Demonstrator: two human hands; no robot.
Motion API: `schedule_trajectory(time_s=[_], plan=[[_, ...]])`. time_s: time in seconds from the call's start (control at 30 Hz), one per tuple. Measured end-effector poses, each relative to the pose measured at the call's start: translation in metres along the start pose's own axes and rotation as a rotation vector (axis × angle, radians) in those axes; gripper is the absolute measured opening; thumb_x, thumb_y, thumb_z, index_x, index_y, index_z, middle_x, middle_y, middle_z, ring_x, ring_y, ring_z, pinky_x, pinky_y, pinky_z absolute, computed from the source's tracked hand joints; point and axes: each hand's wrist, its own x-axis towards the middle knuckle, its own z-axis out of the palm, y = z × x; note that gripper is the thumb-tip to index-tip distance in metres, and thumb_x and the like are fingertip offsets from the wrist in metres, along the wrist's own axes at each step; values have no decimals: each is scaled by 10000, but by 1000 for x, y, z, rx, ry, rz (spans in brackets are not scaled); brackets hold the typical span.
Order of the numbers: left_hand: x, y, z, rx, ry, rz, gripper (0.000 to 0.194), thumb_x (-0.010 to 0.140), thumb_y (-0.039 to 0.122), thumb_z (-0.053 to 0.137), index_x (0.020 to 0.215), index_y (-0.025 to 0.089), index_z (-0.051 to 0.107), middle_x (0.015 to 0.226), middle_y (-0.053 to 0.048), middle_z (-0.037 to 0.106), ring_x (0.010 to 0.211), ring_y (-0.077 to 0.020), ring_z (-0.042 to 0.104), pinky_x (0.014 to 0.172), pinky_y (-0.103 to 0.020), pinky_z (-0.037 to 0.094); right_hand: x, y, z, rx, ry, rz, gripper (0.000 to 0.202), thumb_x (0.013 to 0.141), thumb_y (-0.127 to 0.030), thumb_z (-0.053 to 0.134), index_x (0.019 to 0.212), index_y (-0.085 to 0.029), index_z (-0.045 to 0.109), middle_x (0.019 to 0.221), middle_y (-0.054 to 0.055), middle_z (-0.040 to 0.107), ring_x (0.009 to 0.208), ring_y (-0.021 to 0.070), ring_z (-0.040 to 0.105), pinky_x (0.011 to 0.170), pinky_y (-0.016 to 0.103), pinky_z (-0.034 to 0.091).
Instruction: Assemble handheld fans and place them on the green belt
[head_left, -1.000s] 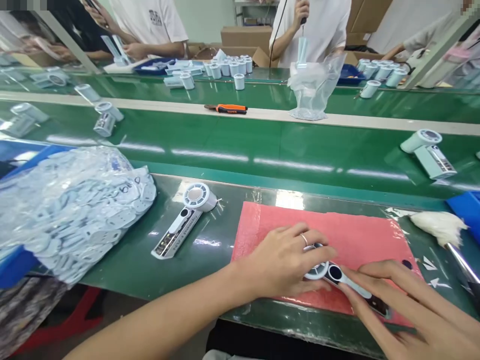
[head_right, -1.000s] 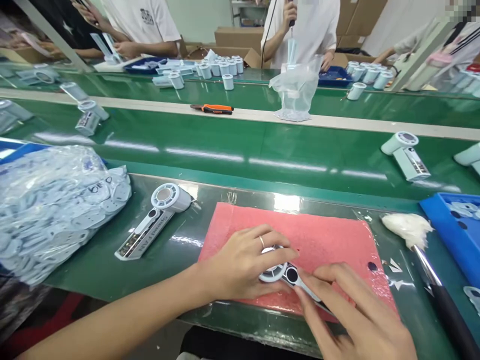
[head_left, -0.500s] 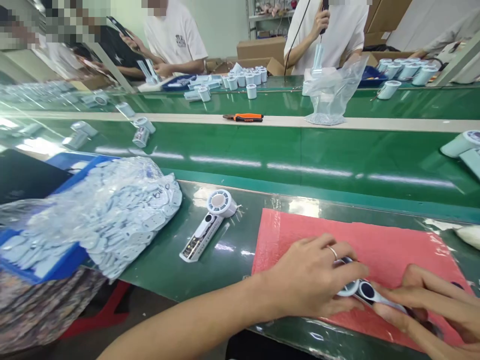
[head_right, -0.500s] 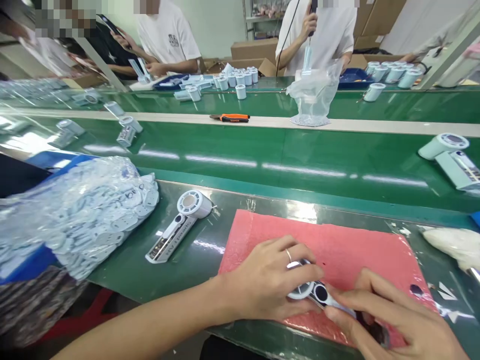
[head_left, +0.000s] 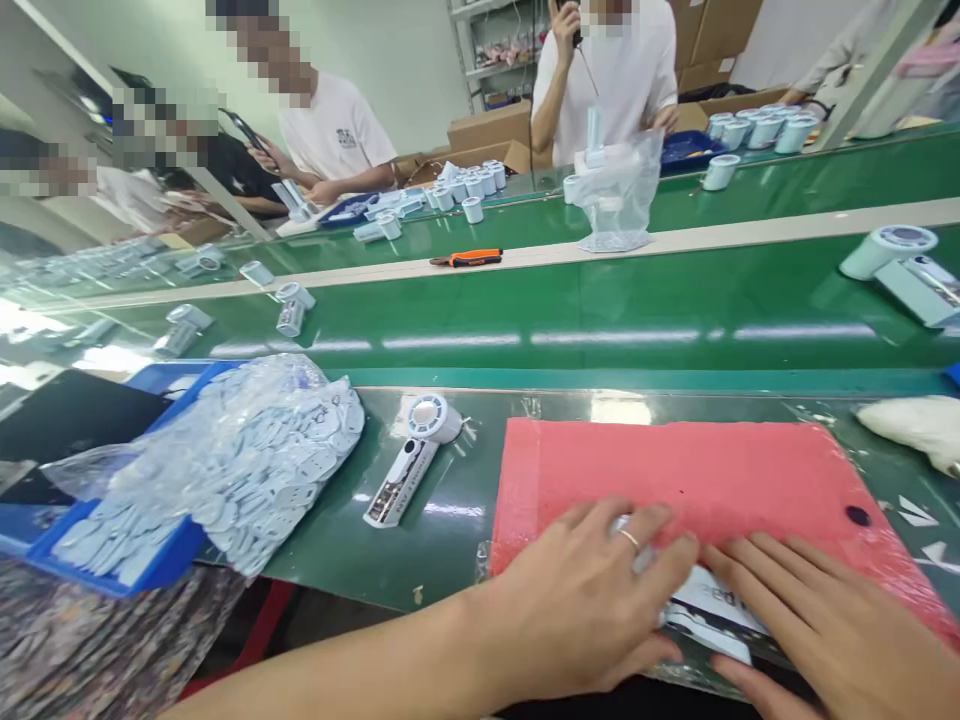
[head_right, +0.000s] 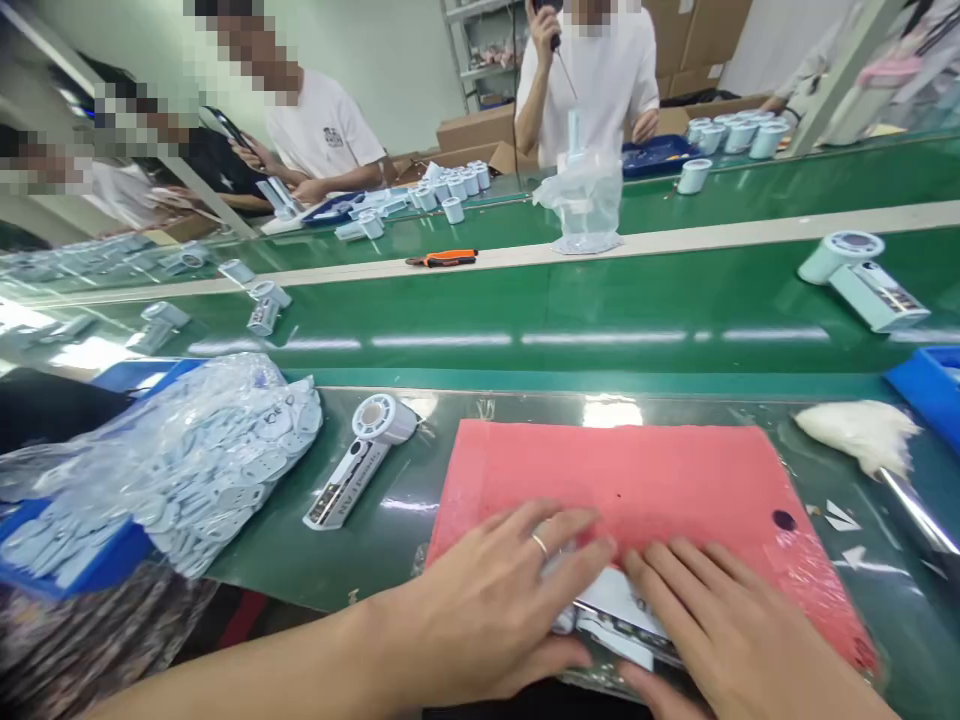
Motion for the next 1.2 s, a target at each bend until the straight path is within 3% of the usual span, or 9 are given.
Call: schedule_trajectory(time_s=[0.07,0.2,0.33,0.5,0.63,0.87,1.2], plan=[[-2,5,3,29,-44,-25,640,1071,533,586,1516,83,493,1469,-145,646,1170,-306,639,903,-410,605,6,0,-5,-31,-34,-22,396,1042,-515,539,1200,-203,725,1087,55,814,880,243,766,757,391,572],[-3,11,4,42,-109,-21,484,1073,455,563,1410,109,586,1301,-97,702,965,-270,651,756,-406,618,10,-7,-9,-12,-58,-35,330,1072,-412,490,1161,-171,696,1037,52,799,880,222,737,800,381,535],[5,1,-3,111,-7,97,424,1088,408,507,1322,79,634,1156,-86,722,818,-235,625,634,-384,592,21,-7,-12,45,-29,-23,296,1090,-251,370,1094,-150,648,906,46,737,784,197,665,719,362,451],[18,-24,3,160,45,55,368,1061,367,580,1291,84,633,1178,-103,731,902,-262,644,709,-399,621,33,16,1,-17,-93,-17,344,1105,-348,383,1160,-120,634,1004,111,720,796,242,633,638,374,372],[23,-32,15,18,60,47,561,1101,559,485,1366,77,590,1188,-127,727,992,-288,645,783,-427,633,27,24,15,-46,-104,-27,460,1134,-477,375,1200,-98,627,1011,114,722,789,246,630,648,380,379],[27,-35,16,23,34,70,497,1116,524,457,1297,87,612,1053,-103,715,868,-266,615,665,-396,588,26,18,18,90,-59,28,348,1113,-382,429,1186,-105,627,977,79,701,781,214,605,674,373,400],[34,-44,16,-9,42,164,461,1108,472,475,1270,65,619,1016,-106,710,810,-253,596,592,-389,566,27,17,20,41,-106,-18,292,1102,-334,400,1049,-139,611,893,66,652,733,212,555,648,375,363]])
